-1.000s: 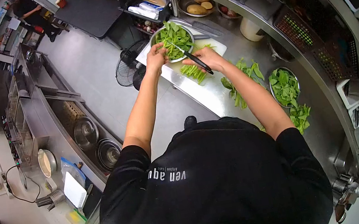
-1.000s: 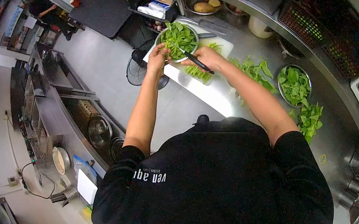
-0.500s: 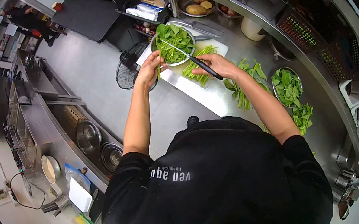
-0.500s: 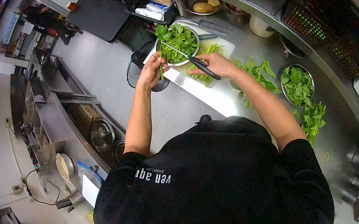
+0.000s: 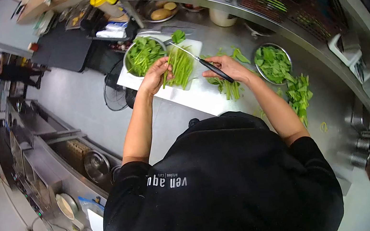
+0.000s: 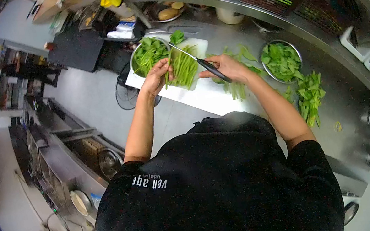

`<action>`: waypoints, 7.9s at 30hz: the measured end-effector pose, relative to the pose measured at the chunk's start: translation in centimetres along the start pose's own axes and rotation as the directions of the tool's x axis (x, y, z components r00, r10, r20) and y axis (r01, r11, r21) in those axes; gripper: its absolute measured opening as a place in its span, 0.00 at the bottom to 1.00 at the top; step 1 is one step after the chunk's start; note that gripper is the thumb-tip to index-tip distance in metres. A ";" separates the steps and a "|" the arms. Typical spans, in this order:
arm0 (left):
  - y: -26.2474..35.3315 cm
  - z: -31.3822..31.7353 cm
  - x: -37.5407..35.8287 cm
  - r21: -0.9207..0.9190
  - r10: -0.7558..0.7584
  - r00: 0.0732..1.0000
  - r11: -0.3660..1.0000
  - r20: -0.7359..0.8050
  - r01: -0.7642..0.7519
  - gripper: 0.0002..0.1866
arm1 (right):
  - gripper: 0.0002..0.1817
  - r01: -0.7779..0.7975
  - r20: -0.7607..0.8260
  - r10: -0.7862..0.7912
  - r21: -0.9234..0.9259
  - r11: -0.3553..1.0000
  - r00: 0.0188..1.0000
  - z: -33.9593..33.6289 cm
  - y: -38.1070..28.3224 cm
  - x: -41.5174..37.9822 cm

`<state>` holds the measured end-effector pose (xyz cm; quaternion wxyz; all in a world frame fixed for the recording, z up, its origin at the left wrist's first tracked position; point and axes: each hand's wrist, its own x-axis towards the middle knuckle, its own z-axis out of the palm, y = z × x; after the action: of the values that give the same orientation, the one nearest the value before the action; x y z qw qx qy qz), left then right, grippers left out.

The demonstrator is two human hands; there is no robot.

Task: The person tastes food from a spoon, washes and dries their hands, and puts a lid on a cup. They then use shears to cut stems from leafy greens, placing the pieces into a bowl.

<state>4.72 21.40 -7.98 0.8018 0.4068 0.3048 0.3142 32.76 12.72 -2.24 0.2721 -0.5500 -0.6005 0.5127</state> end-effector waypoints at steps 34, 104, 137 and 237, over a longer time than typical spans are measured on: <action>-12.1 20.2 11.1 0.381 -0.021 0.992 0.922 -0.125 0.067 0.13 | 0.12 -0.157 -0.414 0.363 0.453 0.878 0.835 -10.3 14.3 -23.0; -15.6 14.6 3.0 0.099 -0.089 0.918 0.986 -0.385 0.137 0.05 | 0.29 -0.186 -0.200 0.222 0.182 0.965 0.954 -1.7 10.8 -22.7; -11.7 21.1 0.2 0.226 -0.214 0.968 0.957 0.131 0.181 0.14 | 0.28 -0.144 -0.136 0.162 0.138 0.980 0.977 -3.3 8.1 -25.1; -11.0 22.8 8.0 0.095 -0.128 0.992 0.987 0.009 0.127 0.10 | 0.17 -0.097 -0.411 0.276 0.405 0.909 0.869 -4.9 12.4 -22.4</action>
<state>29.41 11.68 -8.12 0.8024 0.4264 0.3386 0.2443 47.38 -8.39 -6.66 0.4535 -0.6503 -0.3538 0.4963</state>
